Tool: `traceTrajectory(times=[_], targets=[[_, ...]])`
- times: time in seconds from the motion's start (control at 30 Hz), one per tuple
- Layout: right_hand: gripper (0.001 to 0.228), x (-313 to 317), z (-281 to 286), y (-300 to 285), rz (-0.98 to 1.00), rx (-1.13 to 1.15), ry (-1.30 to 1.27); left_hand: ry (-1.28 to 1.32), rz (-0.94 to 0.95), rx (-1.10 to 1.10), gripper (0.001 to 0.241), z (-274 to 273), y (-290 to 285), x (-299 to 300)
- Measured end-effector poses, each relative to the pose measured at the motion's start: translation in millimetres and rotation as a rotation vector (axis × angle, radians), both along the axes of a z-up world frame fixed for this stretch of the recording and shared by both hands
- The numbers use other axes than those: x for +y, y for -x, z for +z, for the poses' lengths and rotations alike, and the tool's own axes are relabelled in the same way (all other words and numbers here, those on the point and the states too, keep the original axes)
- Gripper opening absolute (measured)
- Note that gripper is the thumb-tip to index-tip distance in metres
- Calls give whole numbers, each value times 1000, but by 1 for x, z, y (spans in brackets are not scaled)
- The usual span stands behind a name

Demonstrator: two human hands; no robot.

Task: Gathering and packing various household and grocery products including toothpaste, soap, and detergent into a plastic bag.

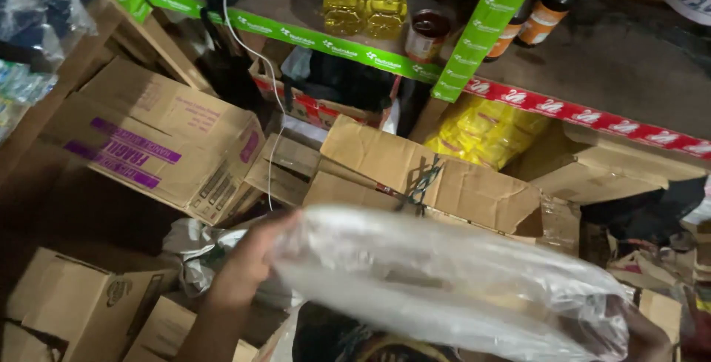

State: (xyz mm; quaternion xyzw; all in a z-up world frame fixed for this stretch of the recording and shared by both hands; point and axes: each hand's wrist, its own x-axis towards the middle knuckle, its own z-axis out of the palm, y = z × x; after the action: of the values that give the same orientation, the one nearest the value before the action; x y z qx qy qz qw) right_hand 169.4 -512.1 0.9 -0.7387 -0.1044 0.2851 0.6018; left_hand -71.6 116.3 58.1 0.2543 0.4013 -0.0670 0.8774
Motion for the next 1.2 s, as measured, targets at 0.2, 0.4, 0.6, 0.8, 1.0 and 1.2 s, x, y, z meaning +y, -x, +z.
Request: traceTrajectory(times=[0.2,0.4,0.6,0.8,1.0,1.2], targets=[[68,118,50,-50,-72,-83,-93,-242,56,-400,52,31,-68,21],[44,219,126,-20,-368,-86,-22,-1672,66,-10,60,71,-98,-15],[25,240,139,11,-241,-1046,167,-2284,-12,-449,27,69,-102,-63],[29,302,107,-2,188,-534,429,-2241,-502,-570,29,71,-112,-68],[122,290,64,6,553,-1538,757,-1927,-1248,-298,31,54,-98,-63],[116,296,100,-13,876,-496,1415,-1963,-1454,158,81,26,-103,-52]])
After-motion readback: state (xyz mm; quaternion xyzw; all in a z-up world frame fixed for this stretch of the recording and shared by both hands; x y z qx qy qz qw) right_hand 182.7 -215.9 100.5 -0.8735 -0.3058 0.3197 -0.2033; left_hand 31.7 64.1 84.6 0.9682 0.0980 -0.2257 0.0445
